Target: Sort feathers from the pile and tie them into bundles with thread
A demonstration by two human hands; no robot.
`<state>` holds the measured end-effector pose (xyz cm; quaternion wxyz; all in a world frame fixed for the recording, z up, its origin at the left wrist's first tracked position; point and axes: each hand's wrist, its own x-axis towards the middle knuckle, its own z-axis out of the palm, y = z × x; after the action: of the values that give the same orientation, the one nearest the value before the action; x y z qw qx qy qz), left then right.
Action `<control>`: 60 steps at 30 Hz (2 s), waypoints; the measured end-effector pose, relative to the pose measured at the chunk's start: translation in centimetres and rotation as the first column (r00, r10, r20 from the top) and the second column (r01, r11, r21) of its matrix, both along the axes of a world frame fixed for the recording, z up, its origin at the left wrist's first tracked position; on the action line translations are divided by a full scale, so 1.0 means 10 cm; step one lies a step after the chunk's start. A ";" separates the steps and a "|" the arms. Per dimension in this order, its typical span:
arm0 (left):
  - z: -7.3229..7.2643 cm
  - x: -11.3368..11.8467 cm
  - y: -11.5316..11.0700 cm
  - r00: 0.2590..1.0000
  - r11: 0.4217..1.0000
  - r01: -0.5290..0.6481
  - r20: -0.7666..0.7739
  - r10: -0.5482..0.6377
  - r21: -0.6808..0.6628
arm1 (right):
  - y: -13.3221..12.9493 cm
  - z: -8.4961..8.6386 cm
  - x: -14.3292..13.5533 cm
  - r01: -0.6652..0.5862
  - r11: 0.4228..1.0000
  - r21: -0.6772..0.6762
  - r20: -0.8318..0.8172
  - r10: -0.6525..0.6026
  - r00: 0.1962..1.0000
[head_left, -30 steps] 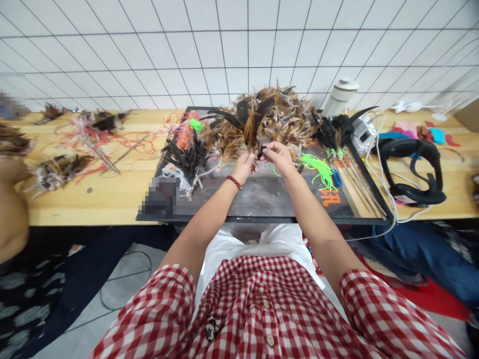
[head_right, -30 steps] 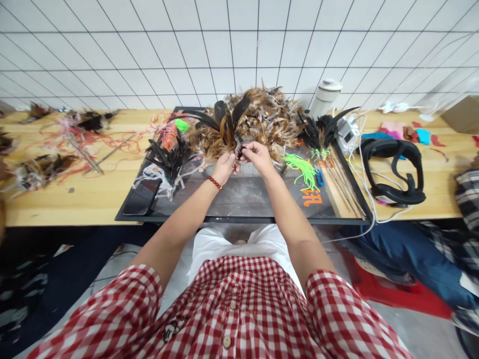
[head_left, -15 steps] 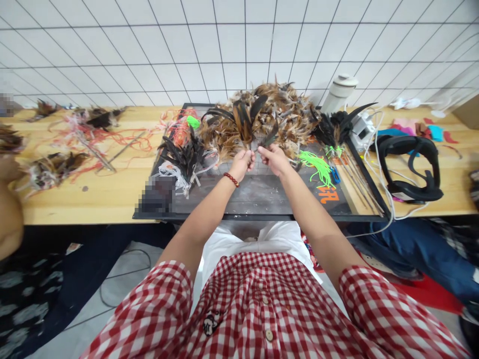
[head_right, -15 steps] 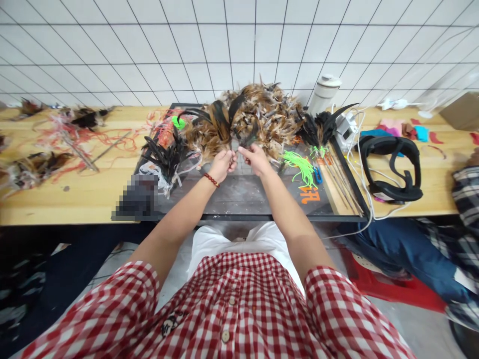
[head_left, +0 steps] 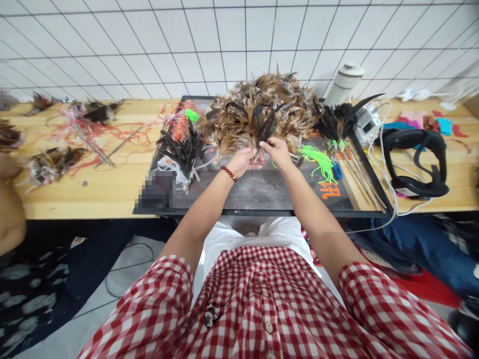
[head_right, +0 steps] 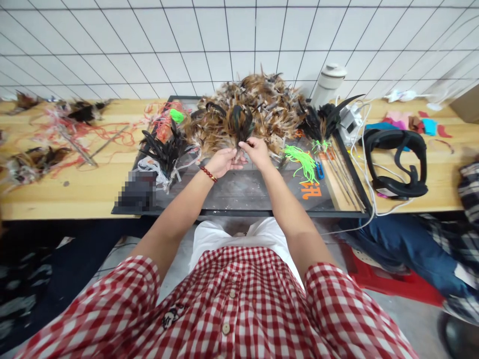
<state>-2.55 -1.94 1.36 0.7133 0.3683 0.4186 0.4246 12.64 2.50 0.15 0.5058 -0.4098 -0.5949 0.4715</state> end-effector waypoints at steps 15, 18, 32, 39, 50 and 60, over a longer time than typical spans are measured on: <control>-0.01 -0.01 0.05 0.917 0.980 -0.191 0.367 0.158 0.057 | -0.07 0.02 -0.02 -0.272 0.958 -0.090 0.057 0.277 0.959; 0.00 -0.02 0.06 0.914 0.977 -0.207 0.364 0.180 0.039 | -0.12 0.06 -0.03 -0.307 0.947 -0.097 0.142 0.318 0.937; -0.02 -0.07 0.08 0.881 0.936 -0.349 0.325 0.345 -0.046 | -0.15 0.43 0.34 -0.221 0.845 -0.487 -0.088 0.204 0.975; -0.05 -0.07 0.10 0.894 0.929 -0.368 0.260 0.364 -0.036 | -0.12 0.32 0.31 -0.256 0.800 -0.542 -0.096 0.244 0.965; -0.03 -0.06 0.09 0.908 0.932 -0.362 0.222 0.356 -0.015 | 0.09 0.20 0.41 0.111 0.986 -0.127 -0.068 -0.120 0.990; 0.01 0.01 0.08 0.933 0.937 -0.350 0.086 0.348 0.002 | 0.36 0.07 0.87 0.570 0.759 0.314 0.264 -0.646 0.716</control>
<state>-2.48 -1.18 1.47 0.6405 0.2759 0.4430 0.5633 21.37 6.13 0.83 0.5566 -0.6057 -0.5536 0.1297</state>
